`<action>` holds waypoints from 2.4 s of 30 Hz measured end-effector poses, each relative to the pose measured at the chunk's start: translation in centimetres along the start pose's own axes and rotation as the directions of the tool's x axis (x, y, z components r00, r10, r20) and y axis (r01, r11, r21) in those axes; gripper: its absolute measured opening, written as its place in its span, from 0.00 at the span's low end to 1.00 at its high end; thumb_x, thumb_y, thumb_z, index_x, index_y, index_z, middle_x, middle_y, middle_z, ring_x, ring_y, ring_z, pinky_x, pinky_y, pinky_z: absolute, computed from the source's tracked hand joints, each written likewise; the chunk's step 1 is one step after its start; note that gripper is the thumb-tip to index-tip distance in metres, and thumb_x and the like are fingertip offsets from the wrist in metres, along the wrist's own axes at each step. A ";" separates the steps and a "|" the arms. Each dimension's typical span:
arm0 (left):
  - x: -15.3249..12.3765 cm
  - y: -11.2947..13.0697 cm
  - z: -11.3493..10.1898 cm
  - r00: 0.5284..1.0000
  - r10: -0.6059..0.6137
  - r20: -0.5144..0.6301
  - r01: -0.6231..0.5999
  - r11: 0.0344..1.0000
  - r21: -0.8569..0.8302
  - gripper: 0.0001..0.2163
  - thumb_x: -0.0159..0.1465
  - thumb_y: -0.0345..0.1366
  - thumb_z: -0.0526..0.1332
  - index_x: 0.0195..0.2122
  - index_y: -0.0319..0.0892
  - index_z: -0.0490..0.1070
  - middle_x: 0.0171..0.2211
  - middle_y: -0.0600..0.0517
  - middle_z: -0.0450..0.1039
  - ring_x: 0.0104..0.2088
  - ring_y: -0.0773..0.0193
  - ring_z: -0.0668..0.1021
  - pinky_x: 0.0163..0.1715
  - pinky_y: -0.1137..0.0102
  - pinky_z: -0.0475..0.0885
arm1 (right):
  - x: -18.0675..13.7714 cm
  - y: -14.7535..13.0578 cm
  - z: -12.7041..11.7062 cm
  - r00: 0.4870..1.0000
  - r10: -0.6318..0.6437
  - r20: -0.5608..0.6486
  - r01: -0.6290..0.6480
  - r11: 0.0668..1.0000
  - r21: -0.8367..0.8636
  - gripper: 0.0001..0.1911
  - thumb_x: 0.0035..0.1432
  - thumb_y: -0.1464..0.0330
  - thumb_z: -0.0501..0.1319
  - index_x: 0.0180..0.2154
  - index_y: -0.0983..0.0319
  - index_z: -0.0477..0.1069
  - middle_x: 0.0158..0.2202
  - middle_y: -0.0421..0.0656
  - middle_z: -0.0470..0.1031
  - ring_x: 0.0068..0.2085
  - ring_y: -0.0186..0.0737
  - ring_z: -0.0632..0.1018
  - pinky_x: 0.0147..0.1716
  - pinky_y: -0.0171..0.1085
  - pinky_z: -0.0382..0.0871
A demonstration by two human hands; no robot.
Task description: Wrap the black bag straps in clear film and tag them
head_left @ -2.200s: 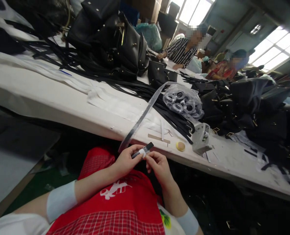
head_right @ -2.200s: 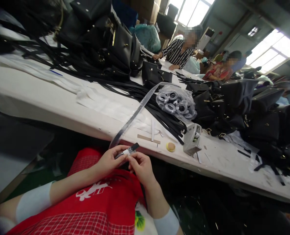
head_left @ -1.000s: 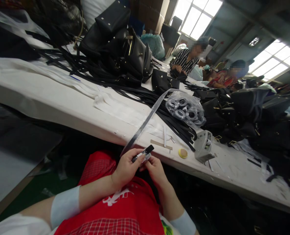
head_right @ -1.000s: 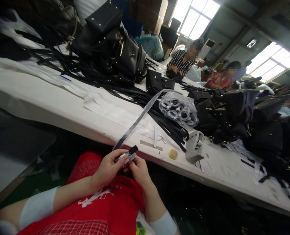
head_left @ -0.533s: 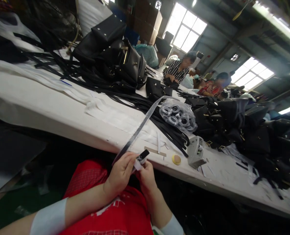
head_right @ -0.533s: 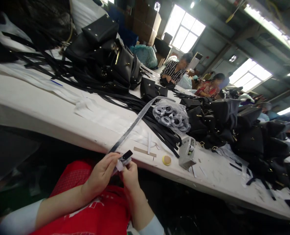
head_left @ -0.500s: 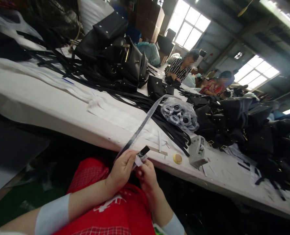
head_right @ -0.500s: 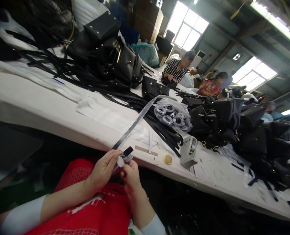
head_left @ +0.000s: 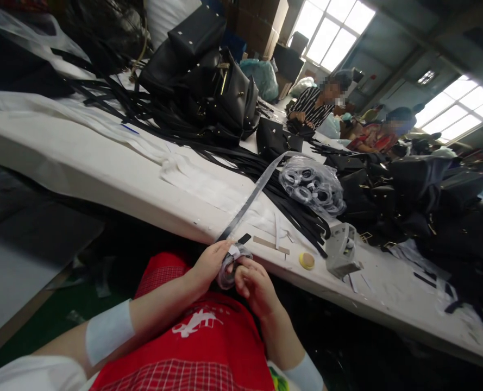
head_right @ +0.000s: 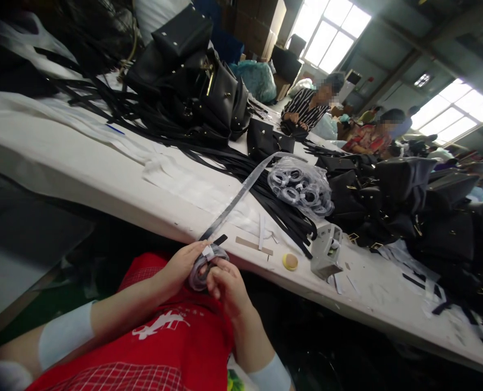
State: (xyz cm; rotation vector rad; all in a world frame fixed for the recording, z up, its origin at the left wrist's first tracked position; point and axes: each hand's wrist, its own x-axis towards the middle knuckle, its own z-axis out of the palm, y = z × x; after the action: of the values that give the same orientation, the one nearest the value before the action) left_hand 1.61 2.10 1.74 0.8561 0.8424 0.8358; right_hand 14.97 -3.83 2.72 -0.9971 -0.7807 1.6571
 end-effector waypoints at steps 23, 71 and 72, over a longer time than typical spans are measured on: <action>-0.4 -0.9 0.0 0.998 -0.033 0.059 0.020 0.978 0.210 0.24 0.58 0.59 0.58 0.26 0.38 0.69 0.14 0.56 0.64 0.15 0.70 0.65 0.15 0.75 0.56 | -1.5 -1.1 -0.3 0.984 -0.029 -0.175 -0.071 0.842 -0.535 0.20 0.56 0.54 0.62 0.36 0.66 0.76 0.23 0.43 0.77 0.17 0.32 0.72 0.18 0.30 0.64; -0.9 2.8 0.8 0.895 -0.311 0.321 0.269 0.949 0.166 0.16 0.53 0.47 0.67 0.25 0.36 0.74 0.15 0.56 0.64 0.14 0.74 0.57 0.15 0.74 0.48 | -4.1 -4.9 -2.3 0.834 -0.402 0.378 0.473 0.168 -0.865 0.09 0.59 0.69 0.62 0.43 0.58 0.75 0.38 0.45 0.75 0.39 0.40 0.76 0.40 0.39 0.71; -1.0 2.8 0.8 0.893 -0.316 0.319 0.273 0.946 0.173 0.16 0.52 0.46 0.67 0.26 0.36 0.74 0.15 0.57 0.64 0.14 0.74 0.58 0.16 0.75 0.49 | -4.1 -4.8 -2.3 0.823 -0.406 0.399 0.491 0.151 -0.858 0.07 0.60 0.69 0.62 0.41 0.58 0.76 0.36 0.44 0.75 0.38 0.39 0.76 0.38 0.38 0.71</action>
State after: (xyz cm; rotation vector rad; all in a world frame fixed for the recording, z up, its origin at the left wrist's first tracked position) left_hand 1.18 2.17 4.78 0.9225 0.6951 0.3522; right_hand 19.69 -6.33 6.75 -1.2657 -2.0475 0.5188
